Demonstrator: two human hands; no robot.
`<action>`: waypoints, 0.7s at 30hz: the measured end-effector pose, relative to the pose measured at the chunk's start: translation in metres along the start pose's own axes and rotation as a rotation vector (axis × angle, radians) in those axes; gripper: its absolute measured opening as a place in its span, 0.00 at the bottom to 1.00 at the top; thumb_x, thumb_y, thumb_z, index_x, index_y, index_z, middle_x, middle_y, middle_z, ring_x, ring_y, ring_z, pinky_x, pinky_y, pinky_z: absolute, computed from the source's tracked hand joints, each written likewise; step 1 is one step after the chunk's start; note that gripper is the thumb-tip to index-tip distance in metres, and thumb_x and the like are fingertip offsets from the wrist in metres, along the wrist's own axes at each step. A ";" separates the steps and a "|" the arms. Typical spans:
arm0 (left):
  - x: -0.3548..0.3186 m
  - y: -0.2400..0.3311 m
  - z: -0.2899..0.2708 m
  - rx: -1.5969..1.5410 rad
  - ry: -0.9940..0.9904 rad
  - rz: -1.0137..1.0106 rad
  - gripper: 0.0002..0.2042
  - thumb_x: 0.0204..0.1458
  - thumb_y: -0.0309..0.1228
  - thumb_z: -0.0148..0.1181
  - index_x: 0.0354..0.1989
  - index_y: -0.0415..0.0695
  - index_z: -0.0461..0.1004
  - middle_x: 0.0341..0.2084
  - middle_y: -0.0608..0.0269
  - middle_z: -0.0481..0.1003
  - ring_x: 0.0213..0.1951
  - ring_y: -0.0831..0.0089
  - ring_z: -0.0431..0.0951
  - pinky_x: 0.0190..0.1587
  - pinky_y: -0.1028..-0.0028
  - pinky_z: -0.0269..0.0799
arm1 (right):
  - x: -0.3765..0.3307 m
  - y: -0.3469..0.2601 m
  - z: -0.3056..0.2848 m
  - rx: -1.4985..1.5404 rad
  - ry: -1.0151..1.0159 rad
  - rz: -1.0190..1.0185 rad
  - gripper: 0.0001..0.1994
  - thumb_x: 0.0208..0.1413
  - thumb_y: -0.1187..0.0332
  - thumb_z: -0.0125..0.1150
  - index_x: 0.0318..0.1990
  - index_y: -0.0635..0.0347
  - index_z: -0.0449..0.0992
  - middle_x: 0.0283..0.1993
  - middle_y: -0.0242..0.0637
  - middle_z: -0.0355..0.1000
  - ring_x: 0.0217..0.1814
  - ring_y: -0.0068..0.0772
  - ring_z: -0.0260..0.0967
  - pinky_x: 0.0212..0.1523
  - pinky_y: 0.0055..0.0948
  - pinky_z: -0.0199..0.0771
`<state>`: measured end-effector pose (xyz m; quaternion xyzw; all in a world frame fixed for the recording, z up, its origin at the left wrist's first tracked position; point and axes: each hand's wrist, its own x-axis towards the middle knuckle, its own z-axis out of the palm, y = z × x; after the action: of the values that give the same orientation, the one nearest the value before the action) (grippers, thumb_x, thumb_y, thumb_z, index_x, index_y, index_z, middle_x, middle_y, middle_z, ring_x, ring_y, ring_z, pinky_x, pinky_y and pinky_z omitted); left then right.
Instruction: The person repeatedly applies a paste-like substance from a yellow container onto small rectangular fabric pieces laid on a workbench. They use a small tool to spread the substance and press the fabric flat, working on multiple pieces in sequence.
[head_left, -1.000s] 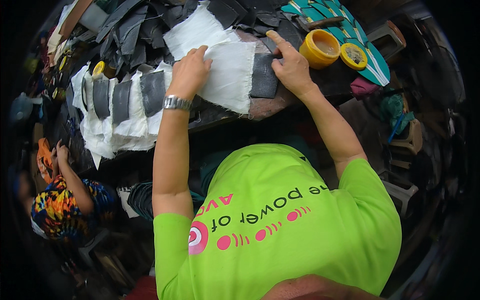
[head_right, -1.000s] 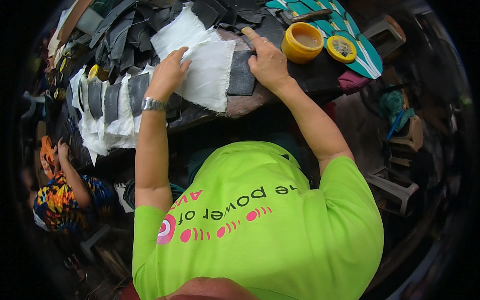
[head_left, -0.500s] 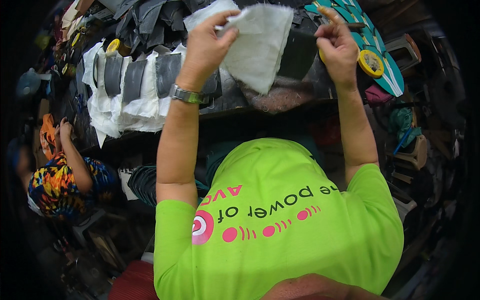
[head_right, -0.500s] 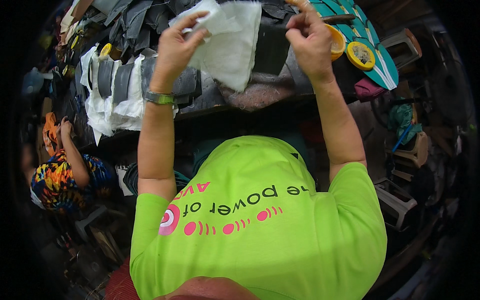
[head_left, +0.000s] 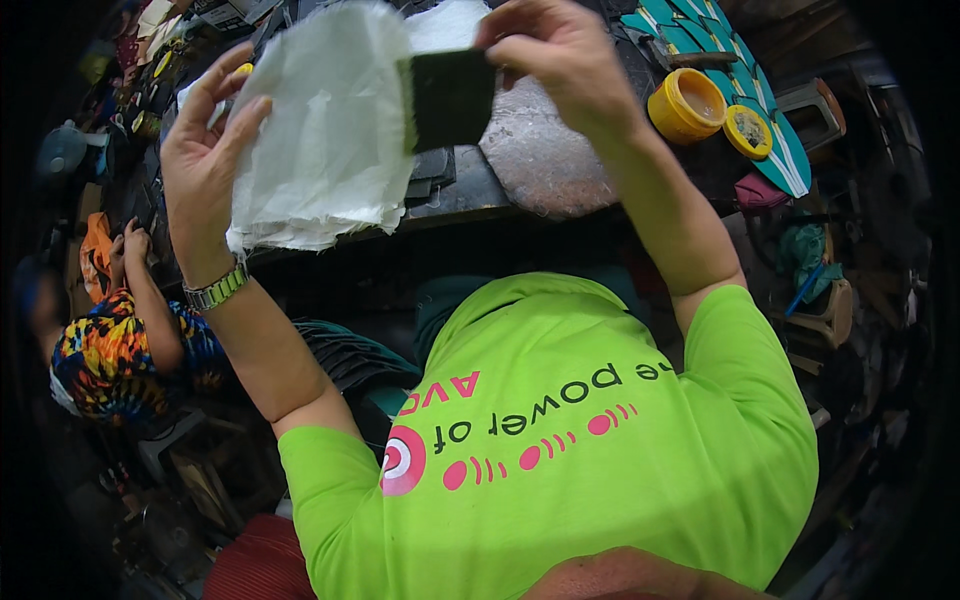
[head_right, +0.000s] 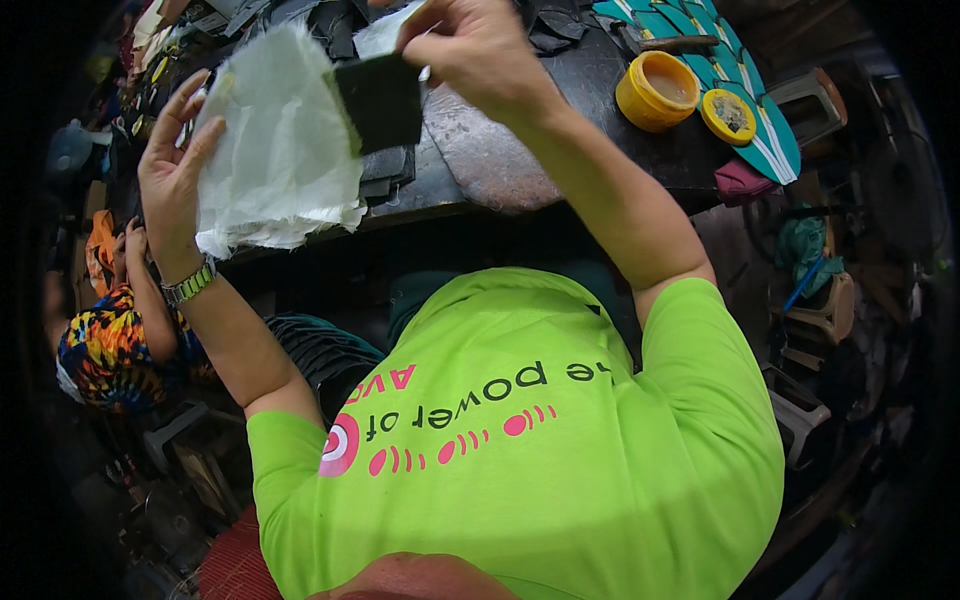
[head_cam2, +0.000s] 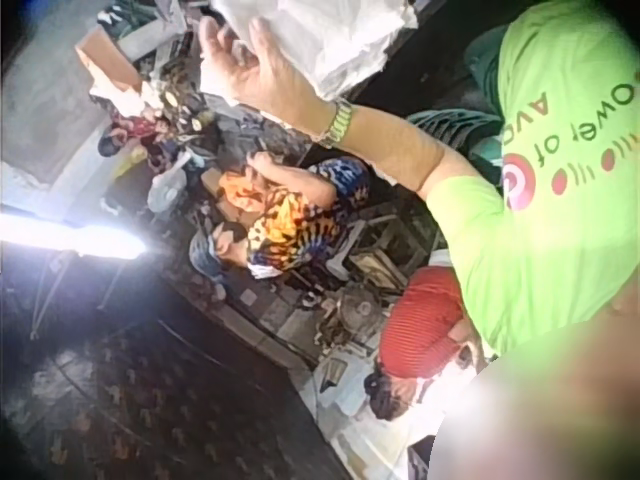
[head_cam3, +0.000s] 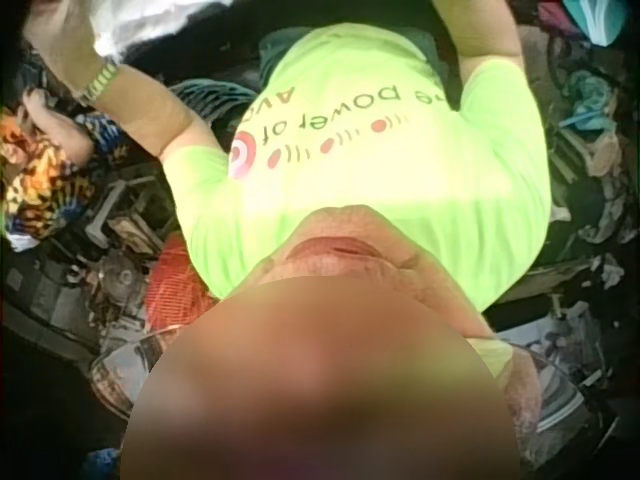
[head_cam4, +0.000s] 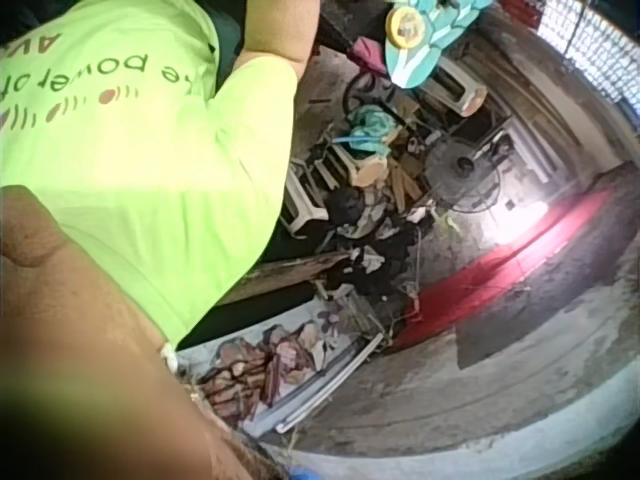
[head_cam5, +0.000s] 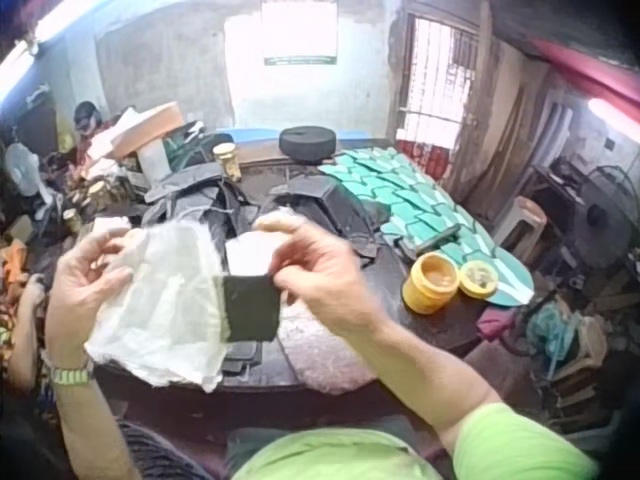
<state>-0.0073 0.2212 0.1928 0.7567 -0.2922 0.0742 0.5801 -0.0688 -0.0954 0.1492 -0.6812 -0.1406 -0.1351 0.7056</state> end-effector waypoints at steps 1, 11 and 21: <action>-0.003 -0.013 -0.007 0.033 -0.008 -0.028 0.25 0.53 0.23 0.68 0.61 0.41 0.73 0.48 0.64 0.75 0.42 0.83 0.76 0.44 0.84 0.74 | 0.003 0.018 0.012 -0.001 -0.020 -0.058 0.22 0.50 0.80 0.57 0.54 0.54 0.78 0.34 0.27 0.72 0.30 0.14 0.67 0.29 0.17 0.69; 0.002 -0.126 -0.026 0.366 0.006 -0.169 0.25 0.48 0.22 0.71 0.58 0.50 0.77 0.48 0.64 0.76 0.42 0.79 0.76 0.47 0.78 0.75 | 0.020 0.124 0.046 -0.407 0.173 0.025 0.28 0.52 0.72 0.51 0.63 0.52 0.70 0.37 0.44 0.76 0.37 0.43 0.74 0.46 0.35 0.74; 0.010 -0.076 -0.013 0.735 0.317 0.113 0.18 0.53 0.28 0.68 0.54 0.48 0.79 0.45 0.60 0.77 0.44 0.71 0.79 0.49 0.72 0.76 | 0.059 0.107 -0.058 -0.852 0.330 -0.148 0.31 0.49 0.78 0.55 0.65 0.54 0.67 0.39 0.39 0.75 0.38 0.37 0.74 0.40 0.32 0.76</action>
<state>0.0438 0.2414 0.1377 0.8758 -0.1943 0.3211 0.3035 0.0273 -0.1500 0.0710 -0.8680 -0.0067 -0.3374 0.3642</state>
